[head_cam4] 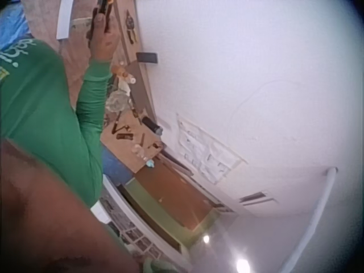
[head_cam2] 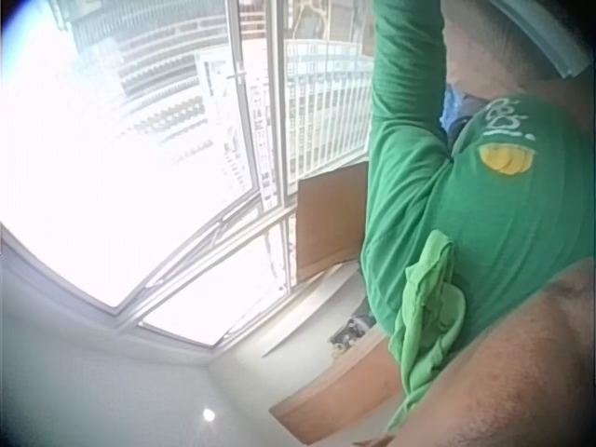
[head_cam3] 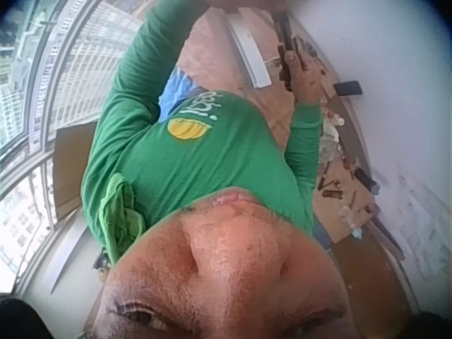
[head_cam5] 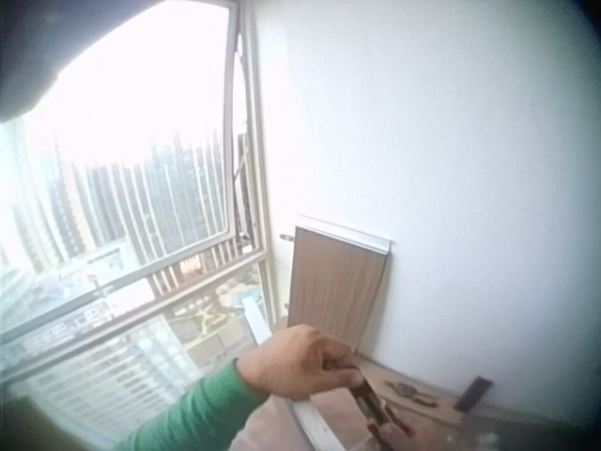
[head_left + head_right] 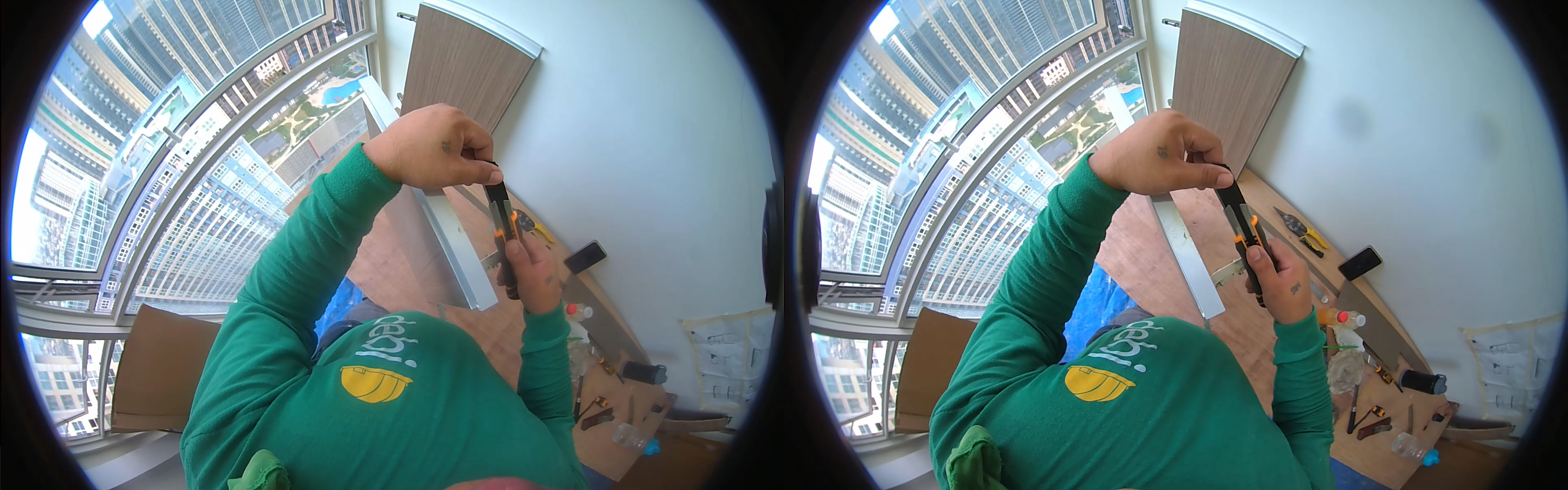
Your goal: The person assembles a cabinet door by attaching a metal hinge, applying edge banding, and wiping the surface with a cloth. They use a utility knife to trim the edge banding and handle the door and tools throughout the process.
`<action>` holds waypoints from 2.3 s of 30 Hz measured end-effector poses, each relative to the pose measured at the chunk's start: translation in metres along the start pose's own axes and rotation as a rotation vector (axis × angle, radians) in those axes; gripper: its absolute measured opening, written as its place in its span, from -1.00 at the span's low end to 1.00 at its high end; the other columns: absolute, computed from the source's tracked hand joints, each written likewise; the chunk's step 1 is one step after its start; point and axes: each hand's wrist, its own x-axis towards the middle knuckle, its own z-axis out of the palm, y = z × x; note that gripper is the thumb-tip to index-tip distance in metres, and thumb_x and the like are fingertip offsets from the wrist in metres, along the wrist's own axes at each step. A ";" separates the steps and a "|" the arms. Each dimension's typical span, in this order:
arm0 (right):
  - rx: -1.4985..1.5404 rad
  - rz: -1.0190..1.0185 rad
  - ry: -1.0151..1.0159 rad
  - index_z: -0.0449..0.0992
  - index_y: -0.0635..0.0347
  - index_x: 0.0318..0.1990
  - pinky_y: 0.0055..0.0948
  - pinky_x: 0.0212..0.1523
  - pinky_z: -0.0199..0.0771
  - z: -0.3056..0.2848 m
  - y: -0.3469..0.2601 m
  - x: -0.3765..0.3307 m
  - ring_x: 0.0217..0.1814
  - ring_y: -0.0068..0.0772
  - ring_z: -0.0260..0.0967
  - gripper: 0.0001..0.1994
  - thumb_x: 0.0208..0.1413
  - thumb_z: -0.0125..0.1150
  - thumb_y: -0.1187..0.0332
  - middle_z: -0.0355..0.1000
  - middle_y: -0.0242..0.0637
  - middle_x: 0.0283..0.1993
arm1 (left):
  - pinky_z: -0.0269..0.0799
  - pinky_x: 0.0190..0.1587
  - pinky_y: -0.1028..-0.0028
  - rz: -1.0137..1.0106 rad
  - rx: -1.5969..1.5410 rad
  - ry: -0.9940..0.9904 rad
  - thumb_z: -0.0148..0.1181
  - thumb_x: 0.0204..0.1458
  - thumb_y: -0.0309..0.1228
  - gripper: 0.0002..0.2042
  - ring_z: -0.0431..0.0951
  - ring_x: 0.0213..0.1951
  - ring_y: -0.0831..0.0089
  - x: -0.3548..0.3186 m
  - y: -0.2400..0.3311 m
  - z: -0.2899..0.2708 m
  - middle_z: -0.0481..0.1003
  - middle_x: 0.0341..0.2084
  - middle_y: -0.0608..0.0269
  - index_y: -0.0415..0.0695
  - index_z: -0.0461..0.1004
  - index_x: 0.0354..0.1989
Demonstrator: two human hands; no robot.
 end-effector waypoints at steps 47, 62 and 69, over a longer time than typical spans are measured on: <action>0.239 -0.093 0.309 0.46 0.29 -0.06 -0.52 -0.25 0.49 -0.035 0.040 -0.035 -0.33 -0.60 0.45 -0.72 0.36 0.22 0.21 0.48 -0.38 -0.37 | 0.51 -0.29 0.45 -0.108 -0.120 0.146 0.08 0.39 -0.24 -0.64 0.54 -0.45 0.48 0.003 0.005 0.013 0.51 -0.58 0.24 -0.26 0.47 -0.41; 0.208 -0.121 0.324 0.46 0.27 -0.11 -0.53 -0.28 0.47 -0.034 0.044 -0.036 -0.34 -0.61 0.43 -0.72 0.36 0.22 0.19 0.49 -0.38 -0.38 | 0.37 -0.42 0.43 -0.090 0.006 0.163 0.11 0.36 -0.17 -0.62 0.48 -0.53 0.46 -0.002 0.003 0.012 0.50 -0.61 0.23 -0.21 0.51 -0.43; 0.214 -0.109 0.333 0.48 0.28 -0.09 -0.54 -0.27 0.47 -0.032 0.045 -0.038 -0.34 -0.62 0.43 -0.71 0.34 0.26 0.20 0.49 -0.38 -0.38 | 0.33 -0.45 0.41 -0.079 0.024 0.176 0.15 0.33 -0.13 -0.61 0.44 -0.56 0.46 -0.003 0.001 0.013 0.50 -0.63 0.24 -0.21 0.53 -0.43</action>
